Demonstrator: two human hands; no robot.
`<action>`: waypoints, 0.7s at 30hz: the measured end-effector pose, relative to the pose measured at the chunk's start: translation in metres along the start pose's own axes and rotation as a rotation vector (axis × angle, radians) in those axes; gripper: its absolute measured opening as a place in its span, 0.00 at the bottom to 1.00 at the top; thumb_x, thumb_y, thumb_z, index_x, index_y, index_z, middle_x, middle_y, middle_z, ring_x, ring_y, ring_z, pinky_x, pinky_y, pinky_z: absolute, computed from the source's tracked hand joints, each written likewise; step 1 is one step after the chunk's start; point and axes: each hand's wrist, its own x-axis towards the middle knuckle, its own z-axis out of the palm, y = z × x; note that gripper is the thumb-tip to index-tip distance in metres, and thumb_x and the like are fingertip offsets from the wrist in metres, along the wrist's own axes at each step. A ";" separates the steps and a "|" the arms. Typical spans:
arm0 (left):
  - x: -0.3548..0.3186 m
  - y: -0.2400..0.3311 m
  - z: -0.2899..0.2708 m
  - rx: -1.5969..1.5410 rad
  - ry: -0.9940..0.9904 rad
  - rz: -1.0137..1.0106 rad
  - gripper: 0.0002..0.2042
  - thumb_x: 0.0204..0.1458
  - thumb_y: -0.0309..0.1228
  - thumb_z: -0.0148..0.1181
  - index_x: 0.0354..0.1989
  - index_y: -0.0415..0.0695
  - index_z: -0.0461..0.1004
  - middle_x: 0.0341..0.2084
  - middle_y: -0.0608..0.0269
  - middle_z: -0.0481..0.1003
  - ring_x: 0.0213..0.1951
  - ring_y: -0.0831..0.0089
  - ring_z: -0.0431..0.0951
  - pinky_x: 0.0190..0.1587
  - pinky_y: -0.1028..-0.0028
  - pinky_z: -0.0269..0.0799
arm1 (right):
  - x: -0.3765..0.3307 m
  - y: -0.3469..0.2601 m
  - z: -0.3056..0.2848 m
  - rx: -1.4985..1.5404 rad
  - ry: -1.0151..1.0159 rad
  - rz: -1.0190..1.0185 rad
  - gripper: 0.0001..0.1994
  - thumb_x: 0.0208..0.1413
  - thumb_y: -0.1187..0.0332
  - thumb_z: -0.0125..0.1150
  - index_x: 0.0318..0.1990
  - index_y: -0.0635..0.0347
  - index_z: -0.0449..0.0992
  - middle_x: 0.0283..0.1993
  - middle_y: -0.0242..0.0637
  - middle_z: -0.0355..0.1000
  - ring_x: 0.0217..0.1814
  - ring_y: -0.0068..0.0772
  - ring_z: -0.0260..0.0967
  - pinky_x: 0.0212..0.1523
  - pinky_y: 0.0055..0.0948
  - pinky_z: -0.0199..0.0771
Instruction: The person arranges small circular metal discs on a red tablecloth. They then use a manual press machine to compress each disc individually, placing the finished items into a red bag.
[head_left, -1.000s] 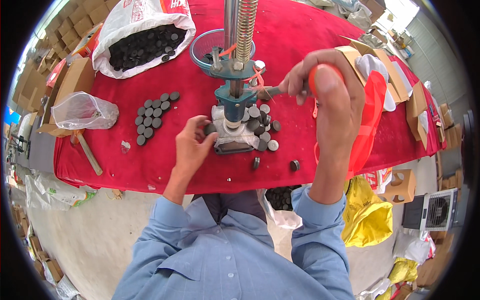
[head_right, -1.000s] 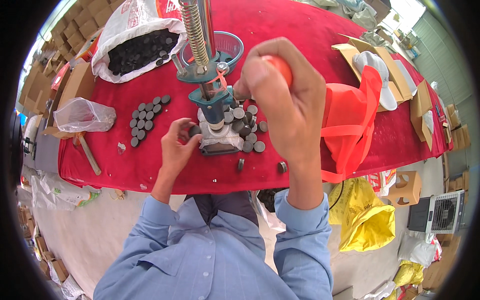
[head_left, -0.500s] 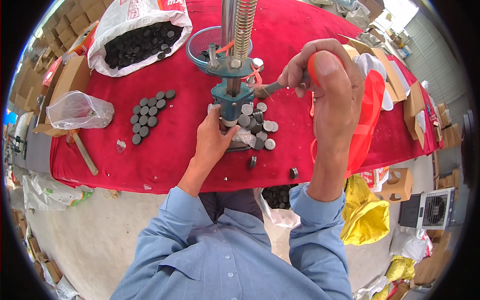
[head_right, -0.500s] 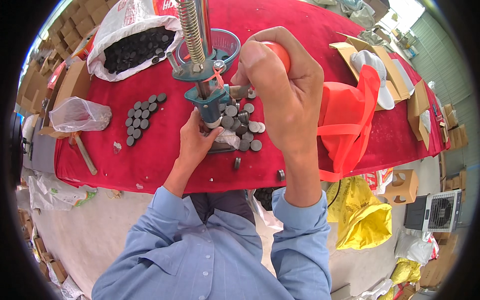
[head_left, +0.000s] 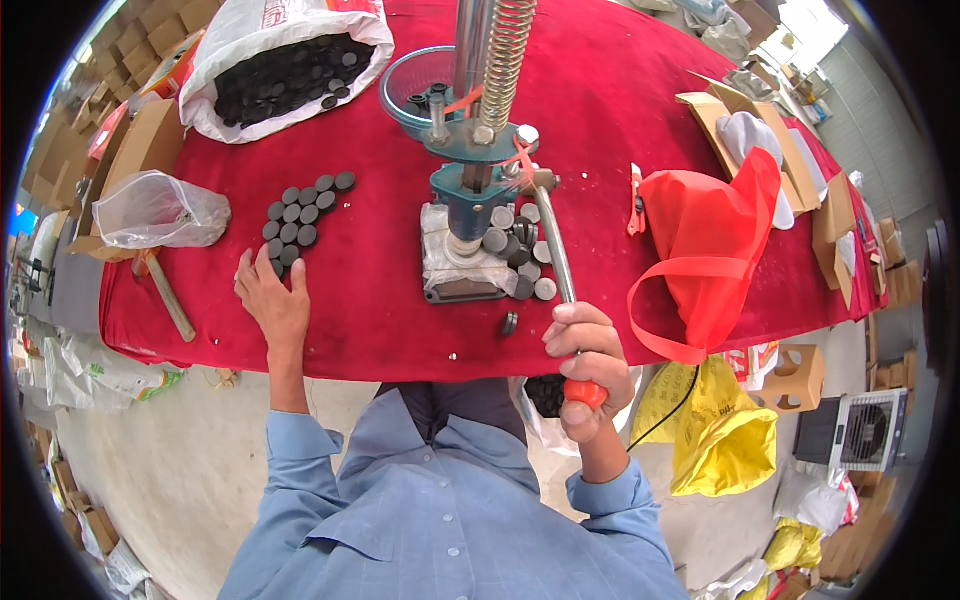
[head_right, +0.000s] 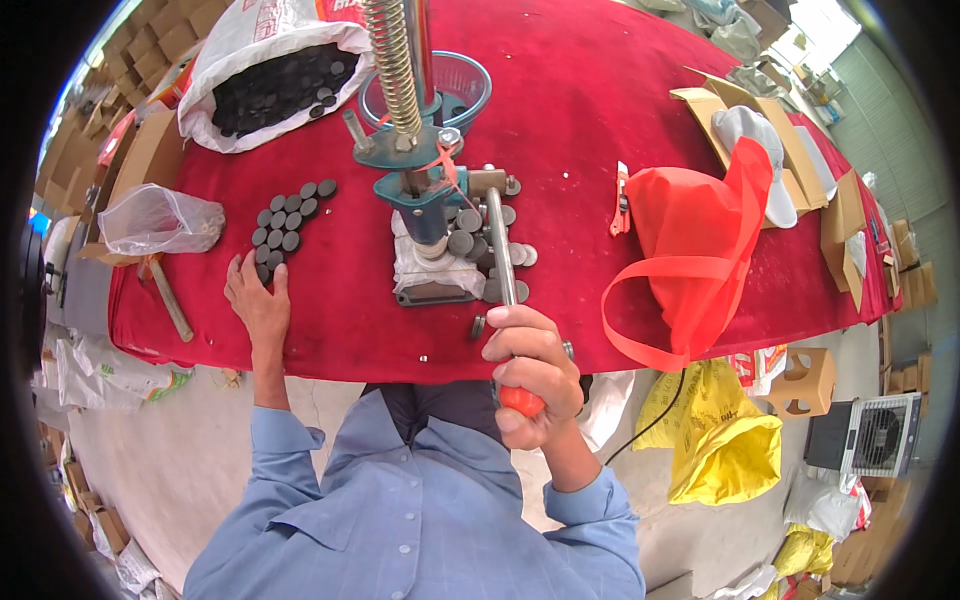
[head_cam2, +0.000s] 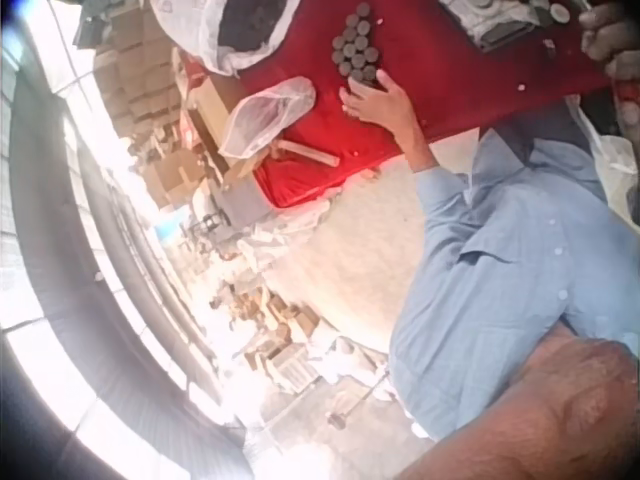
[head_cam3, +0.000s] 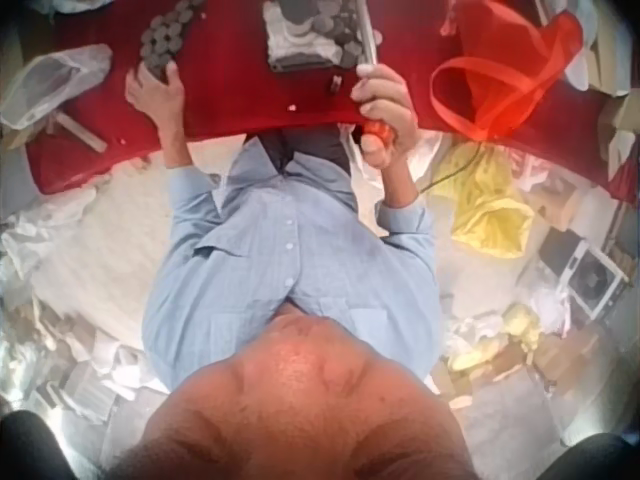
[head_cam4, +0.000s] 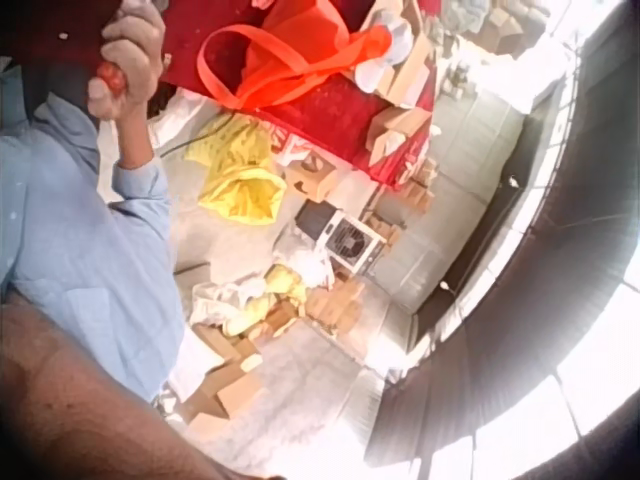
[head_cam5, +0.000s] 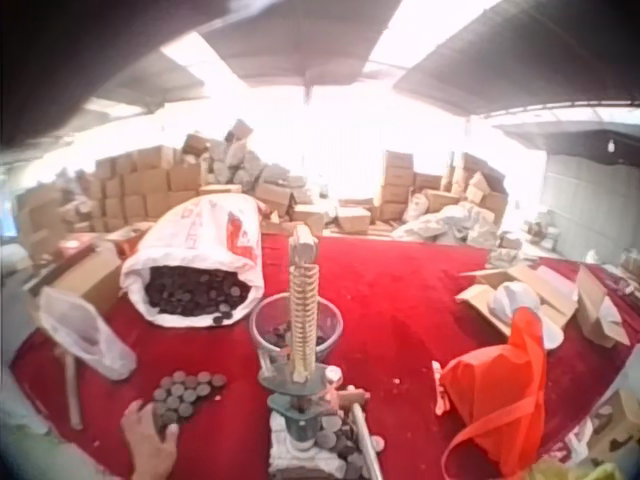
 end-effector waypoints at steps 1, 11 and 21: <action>-0.005 -0.009 0.000 0.035 -0.057 -0.076 0.27 0.60 0.35 0.68 0.65 0.38 0.72 0.63 0.42 0.69 0.63 0.44 0.69 0.66 0.49 0.64 | 0.000 0.000 0.001 0.002 0.001 -0.001 0.18 0.64 0.54 0.63 0.42 0.62 0.73 0.39 0.48 0.75 0.53 0.57 0.75 0.49 0.50 0.79; -0.031 0.015 -0.007 -0.495 -0.147 0.053 0.20 0.56 0.23 0.70 0.57 0.36 0.80 0.46 0.50 0.78 0.41 0.59 0.81 0.43 0.65 0.79 | 0.043 -0.015 -0.009 -0.056 -0.113 -0.004 0.17 0.62 0.55 0.65 0.38 0.64 0.75 0.36 0.46 0.75 0.46 0.54 0.77 0.48 0.48 0.80; -0.016 0.165 0.000 -0.869 -0.373 0.141 0.29 0.48 0.25 0.77 0.60 0.38 0.75 0.40 0.52 0.82 0.33 0.63 0.81 0.38 0.64 0.79 | 0.169 -0.028 0.001 0.027 -0.004 0.345 0.12 0.63 0.63 0.62 0.38 0.65 0.76 0.30 0.33 0.75 0.33 0.20 0.72 0.36 0.25 0.73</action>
